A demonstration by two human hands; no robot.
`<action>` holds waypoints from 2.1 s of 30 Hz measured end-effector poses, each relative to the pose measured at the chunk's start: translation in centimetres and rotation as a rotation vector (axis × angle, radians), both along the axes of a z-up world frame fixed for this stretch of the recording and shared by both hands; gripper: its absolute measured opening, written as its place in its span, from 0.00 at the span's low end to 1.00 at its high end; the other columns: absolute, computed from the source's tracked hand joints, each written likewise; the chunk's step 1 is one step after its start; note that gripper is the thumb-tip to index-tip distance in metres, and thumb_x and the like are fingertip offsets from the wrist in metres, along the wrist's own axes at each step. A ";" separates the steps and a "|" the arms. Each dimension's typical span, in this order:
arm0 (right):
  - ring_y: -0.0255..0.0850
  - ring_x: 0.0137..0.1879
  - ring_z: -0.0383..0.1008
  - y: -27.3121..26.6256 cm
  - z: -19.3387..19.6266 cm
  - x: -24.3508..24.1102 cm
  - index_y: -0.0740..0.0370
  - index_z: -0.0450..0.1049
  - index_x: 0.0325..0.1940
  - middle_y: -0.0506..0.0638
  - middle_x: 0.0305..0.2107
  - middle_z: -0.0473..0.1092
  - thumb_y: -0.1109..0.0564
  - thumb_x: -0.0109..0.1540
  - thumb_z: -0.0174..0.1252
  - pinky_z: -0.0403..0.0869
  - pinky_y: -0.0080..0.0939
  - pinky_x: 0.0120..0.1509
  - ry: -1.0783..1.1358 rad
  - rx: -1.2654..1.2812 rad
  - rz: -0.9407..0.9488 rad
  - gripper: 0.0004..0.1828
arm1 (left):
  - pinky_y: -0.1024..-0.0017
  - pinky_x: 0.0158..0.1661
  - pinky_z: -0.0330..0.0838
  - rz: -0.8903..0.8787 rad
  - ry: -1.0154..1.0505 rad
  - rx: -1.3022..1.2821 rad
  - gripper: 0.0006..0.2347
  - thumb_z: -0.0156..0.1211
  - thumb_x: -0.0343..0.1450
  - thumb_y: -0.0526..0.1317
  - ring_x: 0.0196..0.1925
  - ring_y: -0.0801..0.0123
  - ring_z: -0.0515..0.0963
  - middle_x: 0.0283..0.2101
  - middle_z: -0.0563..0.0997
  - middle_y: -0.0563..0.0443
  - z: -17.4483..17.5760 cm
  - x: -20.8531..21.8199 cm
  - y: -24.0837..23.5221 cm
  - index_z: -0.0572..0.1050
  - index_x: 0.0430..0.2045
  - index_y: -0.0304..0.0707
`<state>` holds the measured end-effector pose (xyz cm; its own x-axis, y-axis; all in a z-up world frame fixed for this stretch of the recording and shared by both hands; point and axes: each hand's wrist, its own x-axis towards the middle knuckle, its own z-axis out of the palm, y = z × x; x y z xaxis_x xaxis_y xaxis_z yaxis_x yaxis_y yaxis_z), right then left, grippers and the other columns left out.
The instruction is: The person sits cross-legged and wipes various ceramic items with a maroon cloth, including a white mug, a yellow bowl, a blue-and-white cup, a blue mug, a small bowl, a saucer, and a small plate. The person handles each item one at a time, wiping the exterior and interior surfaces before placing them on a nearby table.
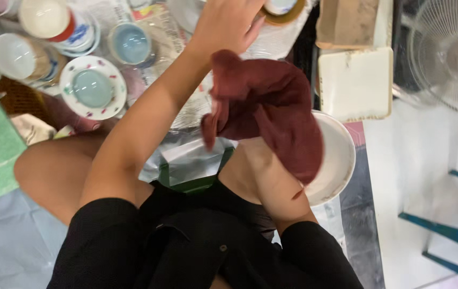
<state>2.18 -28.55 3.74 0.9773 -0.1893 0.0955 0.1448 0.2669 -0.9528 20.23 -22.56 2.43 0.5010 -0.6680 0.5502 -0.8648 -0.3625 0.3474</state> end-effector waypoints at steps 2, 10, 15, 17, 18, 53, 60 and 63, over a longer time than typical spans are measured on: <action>0.38 0.49 0.72 -0.2 -0.2 0.5 0.71 0.69 0.55 0.53 0.43 0.70 0.70 0.61 0.54 0.72 0.36 0.56 0.001 0.003 0.013 0.17 | 0.56 0.45 0.70 0.061 -0.002 0.056 0.12 0.64 0.72 0.40 0.50 0.49 0.77 0.46 0.78 0.44 2.5 -2.1 5.7 0.76 0.47 0.37; 0.38 0.49 0.72 2.9 0.7 0.1 0.72 0.68 0.55 0.53 0.42 0.69 0.72 0.60 0.53 0.72 0.35 0.56 -0.036 -0.108 0.045 0.18 | 0.51 0.47 0.63 0.475 0.055 0.380 0.16 0.71 0.62 0.43 0.49 0.48 0.74 0.41 0.77 0.38 1.8 -6.9 18.9 0.76 0.36 0.31; 0.38 0.48 0.72 4.0 3.5 0.9 0.72 0.68 0.55 0.53 0.42 0.69 0.73 0.60 0.52 0.72 0.35 0.56 -0.170 -0.431 0.098 0.18 | 0.54 0.59 0.62 0.499 -0.049 0.427 0.04 0.60 0.67 0.32 0.50 0.59 0.78 0.38 0.80 0.46 -2.4 -6.3 20.5 0.79 0.33 0.37; 0.39 0.48 0.72 3.5 4.2 1.0 0.72 0.68 0.55 0.53 0.42 0.69 0.74 0.60 0.52 0.72 0.35 0.56 -0.226 -0.635 0.080 0.18 | 0.52 0.61 0.61 0.497 -0.046 0.431 0.04 0.57 0.66 0.31 0.47 0.59 0.79 0.36 0.81 0.47 -3.7 -5.8 20.5 0.79 0.30 0.38; 0.39 0.47 0.72 3.2 4.3 1.3 0.73 0.69 0.53 0.53 0.40 0.69 0.77 0.55 0.51 0.73 0.36 0.54 -0.242 -0.767 0.052 0.22 | 0.51 0.62 0.60 0.491 -0.042 0.432 0.05 0.56 0.65 0.30 0.45 0.60 0.80 0.35 0.81 0.47 -4.1 -5.4 20.5 0.79 0.28 0.38; 0.43 0.58 0.72 -2.4 8.2 -7.9 0.65 0.59 0.74 0.56 0.57 0.69 0.56 0.72 0.55 0.73 0.43 0.67 -0.008 0.030 0.225 0.27 | 0.64 0.65 0.73 -0.251 0.487 -0.346 0.35 0.79 0.67 0.42 0.66 0.52 0.79 0.64 0.74 0.42 11.8 -17.1 12.3 0.61 0.66 0.38; 0.44 0.66 0.73 -14.3 1.3 -26.3 0.64 0.55 0.76 0.54 0.63 0.68 0.42 0.71 0.43 0.73 0.44 0.72 0.057 0.384 -0.577 0.34 | 0.63 0.55 0.78 -0.610 0.671 -0.256 0.36 0.73 0.58 0.52 0.53 0.57 0.85 0.51 0.82 0.41 8.2 -18.8 -2.4 0.68 0.59 0.35; 0.46 0.64 0.72 -18.6 -2.1 -34.3 0.65 0.60 0.69 0.55 0.60 0.69 0.43 0.72 0.41 0.74 0.47 0.69 0.182 0.062 -0.982 0.28 | 0.58 0.50 0.76 -0.478 0.503 -0.078 0.35 0.80 0.62 0.57 0.50 0.47 0.82 0.44 0.81 0.37 6.3 -20.9 -7.7 0.72 0.55 0.29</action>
<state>-32.07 -47.16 1.69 0.3837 -0.9202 -0.0773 0.1814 0.1572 -0.9708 -0.69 -30.31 8.71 0.3685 -0.8467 0.3838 -0.6509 0.0598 0.7568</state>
